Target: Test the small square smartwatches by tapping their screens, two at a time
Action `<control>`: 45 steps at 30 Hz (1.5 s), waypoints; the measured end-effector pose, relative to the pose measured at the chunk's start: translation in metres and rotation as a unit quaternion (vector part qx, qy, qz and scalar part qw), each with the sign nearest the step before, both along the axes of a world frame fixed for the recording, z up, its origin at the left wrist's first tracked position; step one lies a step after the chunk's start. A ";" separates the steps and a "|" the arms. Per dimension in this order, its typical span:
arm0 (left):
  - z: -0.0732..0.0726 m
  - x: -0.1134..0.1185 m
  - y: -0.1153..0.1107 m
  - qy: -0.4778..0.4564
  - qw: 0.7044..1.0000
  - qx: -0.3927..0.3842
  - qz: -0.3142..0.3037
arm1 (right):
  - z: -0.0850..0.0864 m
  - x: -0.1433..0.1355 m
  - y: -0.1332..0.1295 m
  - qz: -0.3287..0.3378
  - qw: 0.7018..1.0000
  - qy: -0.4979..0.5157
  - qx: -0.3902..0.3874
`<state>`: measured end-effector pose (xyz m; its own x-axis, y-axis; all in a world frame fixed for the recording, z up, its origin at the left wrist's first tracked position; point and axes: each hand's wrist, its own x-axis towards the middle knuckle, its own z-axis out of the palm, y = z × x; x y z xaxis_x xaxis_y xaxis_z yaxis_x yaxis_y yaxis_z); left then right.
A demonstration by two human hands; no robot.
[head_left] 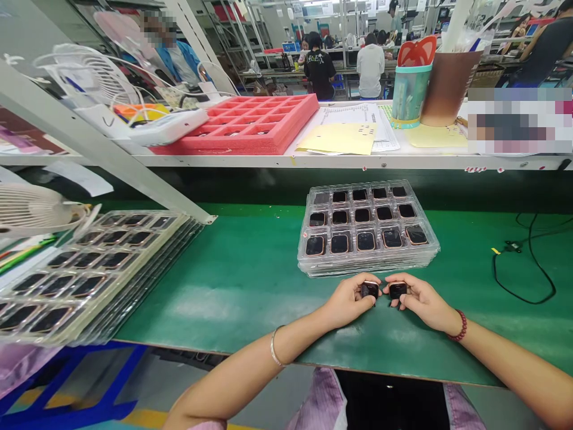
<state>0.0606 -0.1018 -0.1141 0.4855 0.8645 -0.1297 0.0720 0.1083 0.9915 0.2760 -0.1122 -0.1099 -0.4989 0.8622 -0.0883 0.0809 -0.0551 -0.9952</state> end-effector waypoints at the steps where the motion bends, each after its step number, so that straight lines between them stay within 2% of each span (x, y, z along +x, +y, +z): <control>1: 0.000 0.000 0.000 0.000 1.000 0.000 0.001 | 0.000 0.000 0.000 0.000 1.000 0.001 -0.001; 11: -0.001 -0.001 0.001 -0.007 1.000 0.006 0.003 | -0.004 0.000 -0.001 0.029 0.999 -0.018 0.025; 23: -0.002 -0.002 0.001 0.014 0.999 0.030 -0.001 | 0.000 0.000 0.000 0.017 1.000 -0.022 0.011; 33: 0.001 -0.002 0.000 0.015 0.999 0.033 0.002 | -0.003 0.000 0.000 0.029 0.998 -0.036 0.040; 45: 0.000 0.000 0.002 -0.023 0.999 -0.027 0.007 | -0.005 0.002 0.004 0.019 1.000 0.009 -0.016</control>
<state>0.0607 -0.0993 -0.1143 0.4795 0.8640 -0.1535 0.0247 0.1616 0.9865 0.2783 -0.1087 -0.1144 -0.5332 0.8392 -0.1070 0.0663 -0.0847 -0.9942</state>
